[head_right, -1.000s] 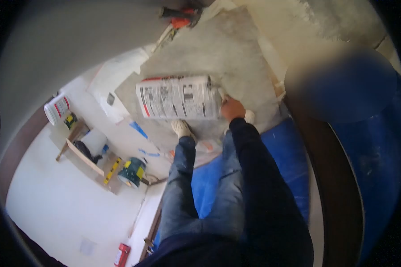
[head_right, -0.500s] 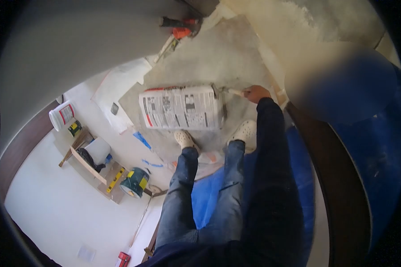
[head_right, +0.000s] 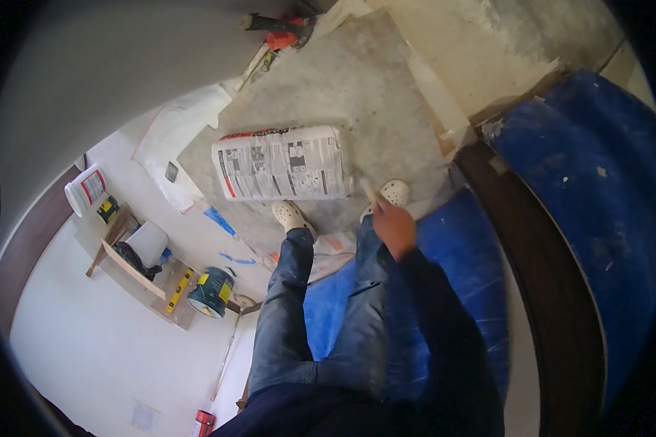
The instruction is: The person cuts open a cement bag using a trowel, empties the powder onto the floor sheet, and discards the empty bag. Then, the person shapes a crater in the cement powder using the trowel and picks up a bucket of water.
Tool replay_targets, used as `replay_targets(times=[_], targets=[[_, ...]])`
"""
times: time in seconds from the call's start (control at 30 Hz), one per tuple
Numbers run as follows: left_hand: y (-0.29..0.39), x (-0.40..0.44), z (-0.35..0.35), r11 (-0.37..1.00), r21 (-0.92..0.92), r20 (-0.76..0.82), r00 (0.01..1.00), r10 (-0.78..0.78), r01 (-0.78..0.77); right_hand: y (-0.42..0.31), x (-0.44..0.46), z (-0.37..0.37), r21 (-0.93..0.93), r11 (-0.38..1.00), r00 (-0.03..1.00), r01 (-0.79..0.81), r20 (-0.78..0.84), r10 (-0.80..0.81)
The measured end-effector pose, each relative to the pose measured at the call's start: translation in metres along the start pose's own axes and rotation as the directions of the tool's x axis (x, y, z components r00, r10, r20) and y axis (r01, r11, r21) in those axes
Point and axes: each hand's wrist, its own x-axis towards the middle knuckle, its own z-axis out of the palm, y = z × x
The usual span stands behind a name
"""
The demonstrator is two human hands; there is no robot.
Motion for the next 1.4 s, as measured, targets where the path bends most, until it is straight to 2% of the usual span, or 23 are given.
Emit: replay_targets(times=[0.07, 0.13, 0.17, 0.27, 0.4, 0.47, 0.57, 0.63, 0.7, 0.77, 0.83, 0.9, 0.97, 1.03, 1.1, 1.13, 1.2, 1.3, 1.33, 1.37, 1.4], targets=[[-0.002, 0.001, 0.001, 1.000, -0.018, 0.016, 1.000, 0.002, -0.002, 0.012, 0.011, 0.031, -0.070, 0.997, 0.999, 0.030, 0.034, -0.027], [0.005, -0.003, 0.002, 0.999, -0.036, 0.040, 0.999, -0.018, 0.019, 0.021, -0.004, 0.026, -0.185, 0.981, 0.997, -0.056, 0.046, 0.065], [0.006, -0.006, -0.003, 0.999, -0.034, 0.033, 0.999, -0.005, 0.006, 0.019, 0.010, 0.022, -0.189, 0.981, 0.999, -0.037, 0.023, 0.042], [0.006, -0.003, -0.004, 0.999, -0.038, 0.022, 0.999, 0.040, -0.039, 0.003, -0.001, 0.019, -0.052, 0.998, 1.000, -0.022, -0.012, 0.021], [0.015, -0.006, -0.008, 0.998, 0.011, 0.020, 0.998, 0.067, -0.067, -0.026, -0.041, -0.054, -0.078, 0.996, 0.999, 0.037, 0.005, -0.037], [0.023, -0.005, -0.010, 0.993, 0.022, 0.004, 0.993, 0.115, -0.115, -0.032, -0.058, -0.077, 0.005, 0.999, 0.997, 0.046, 0.061, -0.046], [0.017, -0.006, -0.005, 0.985, 0.067, -0.040, 0.985, 0.165, -0.162, -0.020, -0.028, -0.041, -0.110, 0.991, 0.997, 0.075, 0.040, -0.071], [0.008, -0.009, 0.000, 0.989, 0.064, -0.021, 0.991, 0.132, -0.130, 0.024, 0.056, 0.055, -0.253, 0.959, 0.992, 0.129, 0.040, -0.123], [0.015, 0.001, -0.003, 0.993, 0.061, -0.059, 0.993, 0.105, -0.102, 0.005, 0.088, 0.058, -0.202, 0.979, 0.995, 0.005, 0.102, 0.016], [0.016, 0.000, -0.002, 0.994, 0.005, 0.005, 0.994, 0.107, -0.107, 0.020, 0.076, 0.070, -0.206, 0.979, 0.992, -0.001, 0.123, 0.027], [0.015, -0.007, -0.006, 0.999, -0.002, 0.020, 0.999, 0.049, -0.049, 0.037, 0.102, 0.056, -0.195, 0.981, 0.998, 0.000, 0.058, 0.012], [0.019, -0.001, -0.009, 0.999, -0.021, 0.028, 0.999, 0.040, -0.040, 0.063, 0.100, 0.043, -0.230, 0.973, 0.986, 0.011, 0.163, 0.027], [0.022, -0.004, -0.015, 0.999, 0.010, 0.106, 0.994, -0.033, 0.032, 0.080, 0.138, 0.005, -0.243, 0.948, 0.966, 0.206, 0.202, -0.158], [0.022, -0.003, -0.011, 1.000, 0.006, 0.081, 0.997, -0.005, 0.004, 0.072, 0.173, -0.020, -0.312, 0.902, 0.939, 0.299, 0.262, -0.221], [0.019, -0.007, -0.011, 1.000, 0.004, 0.063, 0.998, 0.012, -0.012, 0.065, 0.183, -0.024, -0.296, 0.909, 0.938, 0.294, 0.270, -0.215], [0.018, -0.005, -0.008, 1.000, 0.006, 0.049, 0.999, 0.011, -0.012, 0.057, 0.171, -0.023, -0.276, 0.919, 0.937, 0.283, 0.282, -0.204], [0.012, -0.010, -0.003, 1.000, 0.015, 0.030, 0.999, -0.017, 0.016, 0.039, 0.116, -0.016, -0.249, 0.952, 0.972, 0.177, 0.196, -0.130], [0.015, -0.010, -0.004, 0.997, -0.027, 0.016, 0.998, -0.067, 0.068, 0.042, 0.018, -0.004, -0.133, 0.985, 0.992, 0.112, -0.038, -0.118], [0.011, -0.010, -0.003, 0.998, -0.034, 0.015, 0.999, -0.044, 0.044, 0.038, -0.012, -0.014, -0.125, 0.991, 0.999, 0.052, 0.006, -0.052], [0.008, -0.009, -0.001, 0.999, -0.040, 0.008, 1.000, -0.021, 0.021, 0.038, -0.042, -0.021, -0.061, 0.997, 0.998, 0.040, -0.037, -0.042], [0.011, -0.005, -0.003, 0.999, -0.040, 0.007, 1.000, -0.025, 0.026, 0.033, -0.064, -0.031, -0.054, 0.998, 1.000, 0.013, -0.009, -0.014]])
